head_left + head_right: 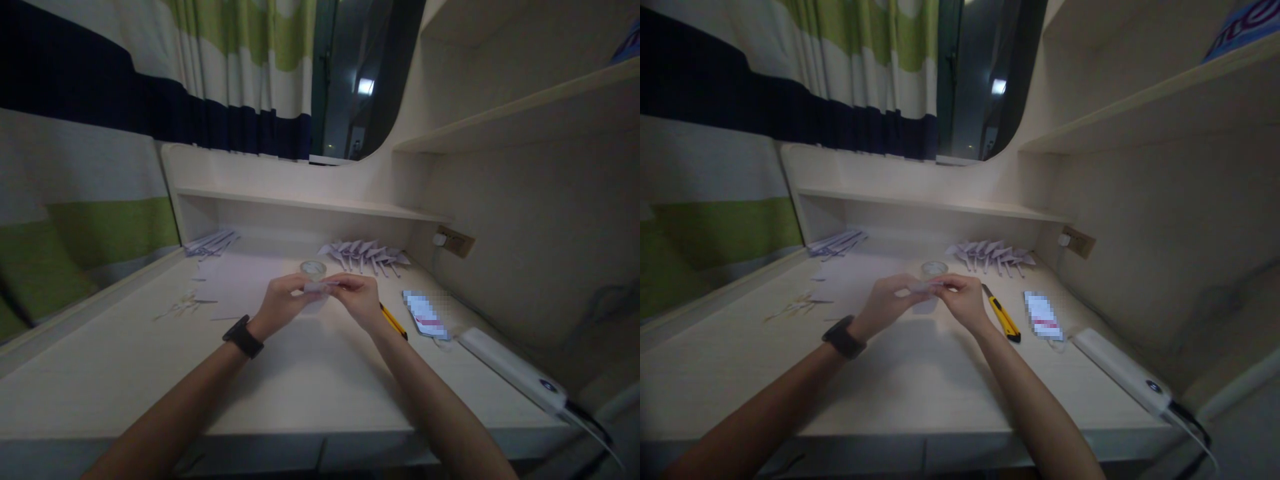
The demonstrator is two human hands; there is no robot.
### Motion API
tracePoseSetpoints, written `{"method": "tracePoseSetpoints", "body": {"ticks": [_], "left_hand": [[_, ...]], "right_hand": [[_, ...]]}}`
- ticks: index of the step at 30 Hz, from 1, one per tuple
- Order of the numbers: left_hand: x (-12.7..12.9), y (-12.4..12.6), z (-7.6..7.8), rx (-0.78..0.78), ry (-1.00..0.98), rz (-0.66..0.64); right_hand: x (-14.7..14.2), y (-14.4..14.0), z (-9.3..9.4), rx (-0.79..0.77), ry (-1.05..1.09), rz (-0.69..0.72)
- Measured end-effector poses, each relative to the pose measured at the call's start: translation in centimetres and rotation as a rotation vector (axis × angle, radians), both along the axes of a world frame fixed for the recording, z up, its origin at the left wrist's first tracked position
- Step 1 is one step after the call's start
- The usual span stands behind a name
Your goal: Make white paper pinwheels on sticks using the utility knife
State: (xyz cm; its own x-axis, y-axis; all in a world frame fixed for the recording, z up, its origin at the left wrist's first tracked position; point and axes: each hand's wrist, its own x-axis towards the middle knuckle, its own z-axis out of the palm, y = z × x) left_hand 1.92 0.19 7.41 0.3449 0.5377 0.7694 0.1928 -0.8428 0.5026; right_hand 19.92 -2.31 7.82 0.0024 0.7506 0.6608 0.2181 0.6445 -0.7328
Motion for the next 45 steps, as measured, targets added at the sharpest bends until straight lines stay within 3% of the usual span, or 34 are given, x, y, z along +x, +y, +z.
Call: {"method": "tracePoseSetpoints", "body": {"ticks": [5, 12, 25, 31, 35, 39, 45], "left_hand": [[-0.1, 0.1, -0.2, -0.011, 0.006, 0.056], [-0.2, 0.0, 0.0, 0.003, -0.030, -0.017], [-0.2, 0.0, 0.1, -0.049, -0.017, 0.008], [-0.1, -0.3, 0.5, -0.311, -0.020, 0.076], [0.1, -0.2, 0.2, -0.489, -0.056, 0.001], [0.2, 0.0, -0.3, -0.645, -0.109, -0.078], [0.2, 0.8, -1.2, -0.724, -0.144, -0.156]], "right_hand": [[-0.1, -0.5, 0.3, -0.007, -0.023, 0.025], [-0.2, -0.8, 0.6, 0.061, -0.041, 0.025], [0.1, -0.6, 0.5, 0.030, -0.018, 0.009], [0.6, 0.4, -0.1, -0.069, -0.052, -0.037], [0.5, 1.1, -0.7, -0.144, -0.015, -0.089], [0.3, 1.5, -1.1, -0.277, 0.072, 0.003], [0.0, 1.5, -1.3, -0.404, 0.099, 0.034]]}}
